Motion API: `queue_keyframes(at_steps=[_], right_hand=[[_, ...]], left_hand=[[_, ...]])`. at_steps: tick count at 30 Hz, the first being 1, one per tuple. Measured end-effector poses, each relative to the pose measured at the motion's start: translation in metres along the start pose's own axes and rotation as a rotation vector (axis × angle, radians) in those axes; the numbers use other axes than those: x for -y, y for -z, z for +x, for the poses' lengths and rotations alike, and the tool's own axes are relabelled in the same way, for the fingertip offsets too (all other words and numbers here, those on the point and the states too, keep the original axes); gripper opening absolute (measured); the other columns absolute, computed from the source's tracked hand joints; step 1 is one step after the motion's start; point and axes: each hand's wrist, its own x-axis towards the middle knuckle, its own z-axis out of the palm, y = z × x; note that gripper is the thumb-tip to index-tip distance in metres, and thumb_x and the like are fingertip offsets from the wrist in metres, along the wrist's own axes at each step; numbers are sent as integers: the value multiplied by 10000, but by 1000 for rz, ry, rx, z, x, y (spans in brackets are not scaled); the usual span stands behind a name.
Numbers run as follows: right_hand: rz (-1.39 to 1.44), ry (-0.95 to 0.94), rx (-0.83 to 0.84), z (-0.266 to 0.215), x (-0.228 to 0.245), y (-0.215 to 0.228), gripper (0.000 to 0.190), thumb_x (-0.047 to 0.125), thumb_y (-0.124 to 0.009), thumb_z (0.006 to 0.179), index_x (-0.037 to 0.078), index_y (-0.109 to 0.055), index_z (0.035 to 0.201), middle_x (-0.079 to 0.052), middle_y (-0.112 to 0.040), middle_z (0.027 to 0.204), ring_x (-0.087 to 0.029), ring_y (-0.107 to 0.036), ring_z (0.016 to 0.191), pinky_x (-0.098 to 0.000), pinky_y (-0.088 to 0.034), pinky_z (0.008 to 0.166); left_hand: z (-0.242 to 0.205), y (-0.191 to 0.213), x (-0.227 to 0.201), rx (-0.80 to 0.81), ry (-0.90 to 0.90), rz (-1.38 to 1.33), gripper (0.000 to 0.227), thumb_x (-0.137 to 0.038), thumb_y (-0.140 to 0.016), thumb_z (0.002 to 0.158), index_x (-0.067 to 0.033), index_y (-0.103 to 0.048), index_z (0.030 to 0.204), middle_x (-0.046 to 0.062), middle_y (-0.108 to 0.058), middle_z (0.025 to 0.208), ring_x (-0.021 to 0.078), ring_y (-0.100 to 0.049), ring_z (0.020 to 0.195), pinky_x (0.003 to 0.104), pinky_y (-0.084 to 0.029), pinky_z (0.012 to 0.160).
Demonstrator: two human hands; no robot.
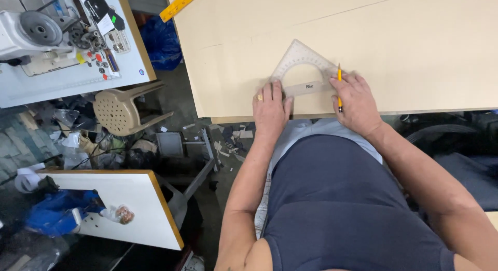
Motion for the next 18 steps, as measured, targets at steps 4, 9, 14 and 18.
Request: queue_keyframes(at_steps=[4,9,14,18], right_hand=[[-127,-5,105,14,7,-3,624,259,-686,932,67,-533,1505,-142,-613,1484,-313,-531,1421,-540,-341,1212],[-126,41,162,73,-6,2,625,238,-667,973,35,-473,1531,-222,-552,1567,-379,-471,1476,-631,-274,1206],[-66,91,84,115,-10,21,524,322,-573,1067,96,-532,1537,-149,-705,1289,-306,-625,1294,-554,-351,1174],[217,161,-42,104,45,27,365,272,-582,1030,39,-703,1282,-169,-718,986,-370,-709,950,-506,-548,887]], left_hand=[[-11,0,8,0,-217,-85,735,-444,-707,896,6,-535,1451,279,-519,1456,466,-541,1320,552,-490,1049],[-11,-1,-4,-66,-249,-209,672,-367,-697,920,47,-552,1429,320,-538,1424,518,-564,1271,557,-481,1079],[-1,9,-7,-133,-168,-288,557,-429,-477,1032,-80,-553,1459,86,-657,1163,258,-689,1023,396,-562,829],[18,34,-12,-181,-126,-428,554,-352,-574,1018,-37,-539,1473,62,-671,896,249,-689,803,370,-559,706]])
